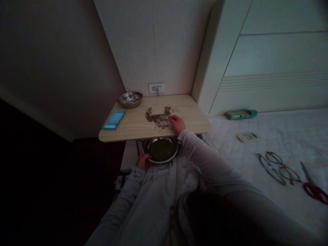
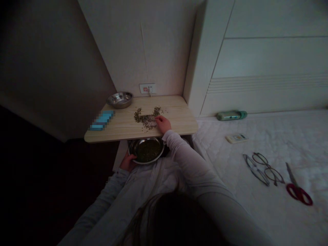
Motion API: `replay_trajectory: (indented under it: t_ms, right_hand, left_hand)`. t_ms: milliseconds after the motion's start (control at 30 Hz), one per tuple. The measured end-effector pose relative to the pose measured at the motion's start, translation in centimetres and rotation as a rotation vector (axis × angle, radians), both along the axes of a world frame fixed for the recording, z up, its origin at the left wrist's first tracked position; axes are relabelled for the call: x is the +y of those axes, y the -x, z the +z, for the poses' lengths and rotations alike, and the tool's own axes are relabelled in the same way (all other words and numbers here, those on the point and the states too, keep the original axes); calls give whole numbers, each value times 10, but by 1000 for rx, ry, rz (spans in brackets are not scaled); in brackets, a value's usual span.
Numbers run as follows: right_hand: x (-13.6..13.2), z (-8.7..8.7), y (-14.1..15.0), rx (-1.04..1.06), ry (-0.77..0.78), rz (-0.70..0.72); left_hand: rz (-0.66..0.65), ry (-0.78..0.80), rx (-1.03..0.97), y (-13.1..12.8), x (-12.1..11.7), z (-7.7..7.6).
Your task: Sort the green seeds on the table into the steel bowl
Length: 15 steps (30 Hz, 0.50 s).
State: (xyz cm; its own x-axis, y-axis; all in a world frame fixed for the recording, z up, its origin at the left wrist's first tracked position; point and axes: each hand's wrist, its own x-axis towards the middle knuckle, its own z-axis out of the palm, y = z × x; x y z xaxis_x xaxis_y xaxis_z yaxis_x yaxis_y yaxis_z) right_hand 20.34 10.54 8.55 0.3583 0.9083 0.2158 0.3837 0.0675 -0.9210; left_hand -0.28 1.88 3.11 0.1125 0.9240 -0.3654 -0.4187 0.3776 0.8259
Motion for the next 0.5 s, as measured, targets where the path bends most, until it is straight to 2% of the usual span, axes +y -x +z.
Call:
replay_trajectory:
  t_ms: [300,500]
  right_hand:
    - [-3,-3,1,-27,13,84]
    - [-4,-3,-1,-38,7,80]
  left_hand:
    - [-34,-2,-1,2,1,-3]
    - [-14,5,-5,0,1,-1]
